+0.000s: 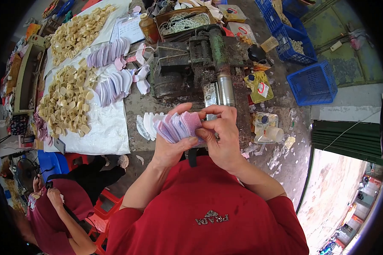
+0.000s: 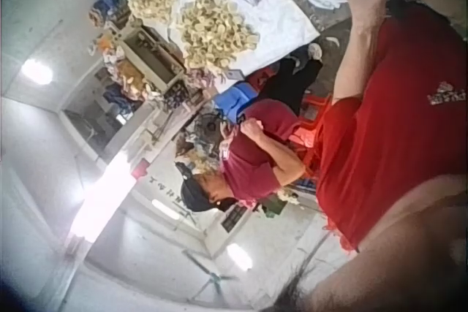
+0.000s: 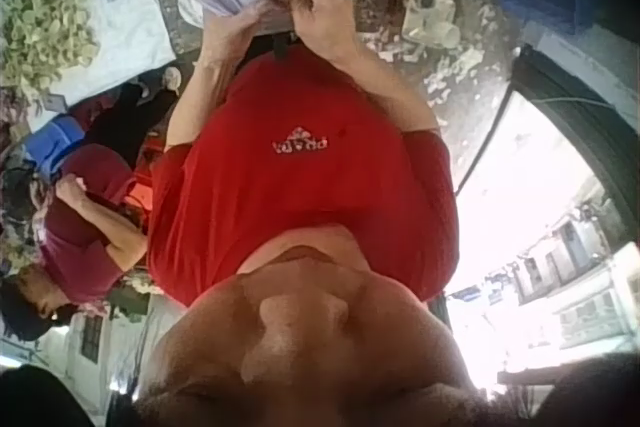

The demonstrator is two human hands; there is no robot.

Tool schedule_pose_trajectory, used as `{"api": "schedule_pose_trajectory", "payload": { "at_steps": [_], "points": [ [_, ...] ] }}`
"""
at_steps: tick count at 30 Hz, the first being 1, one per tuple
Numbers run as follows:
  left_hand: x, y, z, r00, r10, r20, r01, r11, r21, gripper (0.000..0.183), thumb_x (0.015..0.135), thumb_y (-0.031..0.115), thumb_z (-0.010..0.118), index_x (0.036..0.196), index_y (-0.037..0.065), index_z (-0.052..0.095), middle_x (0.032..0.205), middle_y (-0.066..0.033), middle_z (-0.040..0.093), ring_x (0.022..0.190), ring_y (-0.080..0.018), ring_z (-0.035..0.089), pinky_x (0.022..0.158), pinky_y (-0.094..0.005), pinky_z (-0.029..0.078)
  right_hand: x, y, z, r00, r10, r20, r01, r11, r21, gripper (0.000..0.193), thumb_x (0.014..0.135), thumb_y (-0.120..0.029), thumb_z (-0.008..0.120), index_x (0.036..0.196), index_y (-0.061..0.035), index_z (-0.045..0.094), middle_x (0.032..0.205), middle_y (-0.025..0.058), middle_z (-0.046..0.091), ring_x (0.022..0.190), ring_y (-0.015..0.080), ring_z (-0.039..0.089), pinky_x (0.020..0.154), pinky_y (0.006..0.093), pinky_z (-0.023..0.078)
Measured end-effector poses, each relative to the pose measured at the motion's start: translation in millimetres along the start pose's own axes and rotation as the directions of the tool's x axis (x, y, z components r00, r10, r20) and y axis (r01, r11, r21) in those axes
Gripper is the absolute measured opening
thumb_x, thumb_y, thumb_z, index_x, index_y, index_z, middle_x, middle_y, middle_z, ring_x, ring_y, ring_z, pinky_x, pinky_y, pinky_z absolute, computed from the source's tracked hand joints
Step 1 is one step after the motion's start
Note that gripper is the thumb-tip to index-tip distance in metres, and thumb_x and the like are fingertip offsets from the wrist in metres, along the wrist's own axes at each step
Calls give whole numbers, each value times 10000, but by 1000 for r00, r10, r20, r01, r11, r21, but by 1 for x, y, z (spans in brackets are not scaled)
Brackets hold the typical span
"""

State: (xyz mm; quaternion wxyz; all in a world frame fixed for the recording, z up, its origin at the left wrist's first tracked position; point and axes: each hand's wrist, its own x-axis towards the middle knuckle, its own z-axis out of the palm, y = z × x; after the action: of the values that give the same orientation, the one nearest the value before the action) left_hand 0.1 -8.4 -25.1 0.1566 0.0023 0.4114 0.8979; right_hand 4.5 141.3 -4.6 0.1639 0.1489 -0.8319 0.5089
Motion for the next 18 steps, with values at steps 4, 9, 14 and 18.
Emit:
{"api": "schedule_pose_trajectory", "payload": {
  "at_steps": [4,9,14,18],
  "points": [
    [1,0,10,999,27,-34,-25,999,45,687,707,26,744,1304,18,404,1121,-104,602,1011,-169,592,875,-303,496,0,4,1,994,-78,-72,67,987,-144,160,747,-61,686,858,-72,570,1042,91,542,969,296,463,815,413,376],
    [10,6,3,966,68,-250,59,882,468,583,714,2,699,1247,21,462,1024,-75,603,954,-138,584,825,-282,487,11,23,-56,977,213,-15,-213,977,-6,104,780,-67,651,854,-71,578,829,77,585,787,270,533,813,383,384],
    [14,-1,-10,993,-109,32,37,573,818,530,712,15,649,1221,73,517,1046,-95,592,916,-224,608,833,-311,480,24,68,-123,864,462,200,-353,839,-415,29,841,-98,584,853,-71,584,742,96,604,779,279,557,753,387,404],
    [21,-10,13,953,-172,250,-201,261,944,589,676,25,669,1239,69,504,1259,-123,467,1057,-324,559,897,-395,464,15,72,-104,741,555,378,-374,809,-454,52,840,-116,585,858,-67,585,766,130,615,794,281,570,790,389,378]
  ]
}}
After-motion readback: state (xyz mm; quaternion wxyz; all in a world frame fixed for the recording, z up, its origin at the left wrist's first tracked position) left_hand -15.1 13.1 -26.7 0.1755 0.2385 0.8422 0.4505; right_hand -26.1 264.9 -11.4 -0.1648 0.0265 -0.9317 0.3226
